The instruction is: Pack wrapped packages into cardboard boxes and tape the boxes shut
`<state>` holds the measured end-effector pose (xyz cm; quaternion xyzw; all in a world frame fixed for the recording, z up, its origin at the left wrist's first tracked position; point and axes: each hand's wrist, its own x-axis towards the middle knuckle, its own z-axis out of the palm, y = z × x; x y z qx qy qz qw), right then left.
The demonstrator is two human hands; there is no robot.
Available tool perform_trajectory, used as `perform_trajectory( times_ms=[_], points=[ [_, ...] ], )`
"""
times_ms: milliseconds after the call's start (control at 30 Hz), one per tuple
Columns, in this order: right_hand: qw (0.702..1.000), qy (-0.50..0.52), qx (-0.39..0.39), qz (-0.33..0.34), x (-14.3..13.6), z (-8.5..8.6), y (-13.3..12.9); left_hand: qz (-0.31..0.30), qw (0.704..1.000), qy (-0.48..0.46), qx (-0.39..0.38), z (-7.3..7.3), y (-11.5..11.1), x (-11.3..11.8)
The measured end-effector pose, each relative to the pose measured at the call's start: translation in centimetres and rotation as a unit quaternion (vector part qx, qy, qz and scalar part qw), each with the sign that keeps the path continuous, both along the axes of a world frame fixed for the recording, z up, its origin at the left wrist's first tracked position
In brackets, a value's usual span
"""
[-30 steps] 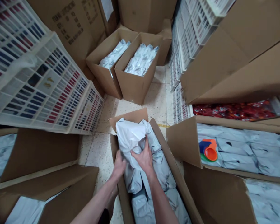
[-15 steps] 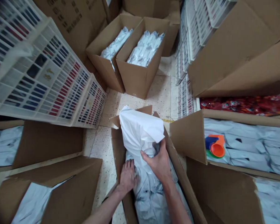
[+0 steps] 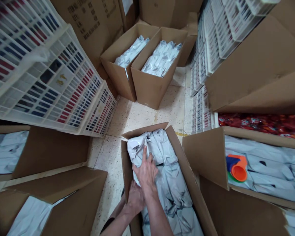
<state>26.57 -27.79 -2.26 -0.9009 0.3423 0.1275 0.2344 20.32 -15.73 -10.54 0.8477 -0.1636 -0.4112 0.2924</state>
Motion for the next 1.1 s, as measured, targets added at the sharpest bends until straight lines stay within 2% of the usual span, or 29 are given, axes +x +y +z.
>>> perform_trajectory(
  times_ms=[133,200,267,367,433,500,600,667,733,767,833,900,1000,1100],
  points=[
    [0.999,0.034,-0.022,0.030,0.4,0.8,-0.9,-0.104,0.992,-0.029,0.070,0.7,-0.1,-0.1],
    [0.997,0.044,-0.039,0.040,0.9,0.5,-1.2,-0.137,0.985,-0.036,0.101,0.7,-0.1,0.1],
    [0.996,0.066,-0.031,0.045,2.0,-0.9,-1.0,-0.160,0.978,-0.030,0.133,0.5,-0.1,0.5],
    [0.995,0.087,-0.014,0.038,4.0,-4.4,0.6,-0.155,0.973,-0.019,0.169,-0.1,-0.2,0.9],
    [0.996,0.080,-0.021,0.029,4.6,-6.7,1.7,-0.144,0.976,-0.015,0.161,-0.1,0.0,0.4],
    [0.997,0.066,-0.033,0.021,4.2,-8.4,2.3,-0.142,0.980,-0.002,0.138,0.9,0.4,-0.3],
    [0.998,0.007,-0.036,0.059,1.8,-9.6,1.8,-0.157,0.980,-0.001,0.123,3.9,1.4,0.0],
    [0.992,-0.025,-0.018,0.123,-0.1,-10.3,1.0,-0.175,0.977,-0.044,0.113,5.8,1.6,2.4],
    [0.985,-0.029,0.007,0.172,-1.5,-11.5,0.4,-0.208,0.965,-0.124,0.100,6.6,1.0,6.4],
    [0.983,-0.026,0.014,0.182,-1.7,-12.1,0.2,-0.229,0.952,-0.180,0.095,6.3,0.3,8.8],
    [0.984,-0.025,0.019,0.176,-1.6,-13.0,0.2,-0.283,0.914,-0.272,0.103,5.1,-1.8,13.3],
    [0.986,-0.029,0.023,0.160,-1.3,-12.8,0.4,-0.343,0.876,-0.302,0.155,3.2,-4.3,16.7],
    [0.989,-0.048,0.021,0.138,-3.7,-11.0,0.2,-0.397,0.840,-0.300,0.218,0.7,-6.9,18.6],
    [0.993,-0.080,-0.041,0.071,-10.1,-10.2,-1.5,-0.412,0.831,-0.298,0.225,-1.2,-7.3,18.1]
  ],
)
